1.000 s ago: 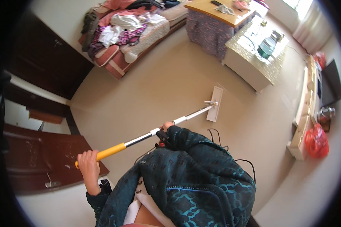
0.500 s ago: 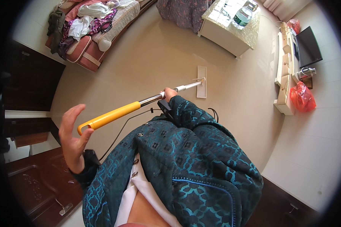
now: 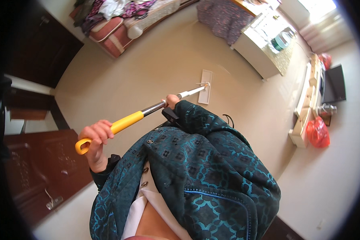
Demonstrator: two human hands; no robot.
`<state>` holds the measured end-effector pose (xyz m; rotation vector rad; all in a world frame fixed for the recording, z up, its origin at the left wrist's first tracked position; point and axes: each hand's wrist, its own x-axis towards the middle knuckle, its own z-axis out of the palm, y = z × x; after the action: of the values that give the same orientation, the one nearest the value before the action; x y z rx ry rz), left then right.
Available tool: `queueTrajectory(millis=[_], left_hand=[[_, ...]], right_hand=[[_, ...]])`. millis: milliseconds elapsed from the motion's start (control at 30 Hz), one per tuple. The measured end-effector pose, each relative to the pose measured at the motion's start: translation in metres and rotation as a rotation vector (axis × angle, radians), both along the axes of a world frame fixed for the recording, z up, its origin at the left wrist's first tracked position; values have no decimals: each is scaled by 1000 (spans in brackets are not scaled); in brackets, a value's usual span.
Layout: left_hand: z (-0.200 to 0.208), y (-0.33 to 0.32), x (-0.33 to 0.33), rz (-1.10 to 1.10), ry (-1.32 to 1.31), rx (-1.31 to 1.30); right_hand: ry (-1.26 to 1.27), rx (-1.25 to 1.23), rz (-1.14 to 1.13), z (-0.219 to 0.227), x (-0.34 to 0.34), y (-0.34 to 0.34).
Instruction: The person assembles a mop by connecting a yellow handle to a mop head. They then extend the telescopic handle to its full length and hold the assembled mop upright in the room.
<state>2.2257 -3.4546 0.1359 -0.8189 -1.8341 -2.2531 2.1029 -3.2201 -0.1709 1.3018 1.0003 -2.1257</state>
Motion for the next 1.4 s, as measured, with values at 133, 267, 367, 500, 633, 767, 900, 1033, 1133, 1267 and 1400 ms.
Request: queueTrajectory(millis=[133,267,367,500,633,767,900,1033,1133,1267,1400], left_hand=[[15,-32,44,232,132,-52],[29,-43,78,375,264,-222],[33,-44,87,429,347,-293],[42,-61,85,461,366,-279],[30,-57,49,355,315,-157],[2,-16,-10,157,133,-5],[-26,54,-70,-260,76,56],[-52,145,-102,-618,-70,163],[-64,208,-96,-811,-173,91],[-71,265,-78,-899,-214,11],[-64,289,-82,-843,-225,64]], right_hand=[[38,-61,313,20,-7,-77],[143,-178,511,33,-7,-134],[173,-151,576,44,-4,-160],[201,-114,528,56,7,-172],[180,-62,324,50,-2,-120],[199,-4,63,26,-8,-13],[200,-11,-331,12,28,99],[226,61,-619,7,87,176],[197,159,-657,-5,130,223],[87,366,-626,-28,177,265],[145,299,-438,-50,172,297]])
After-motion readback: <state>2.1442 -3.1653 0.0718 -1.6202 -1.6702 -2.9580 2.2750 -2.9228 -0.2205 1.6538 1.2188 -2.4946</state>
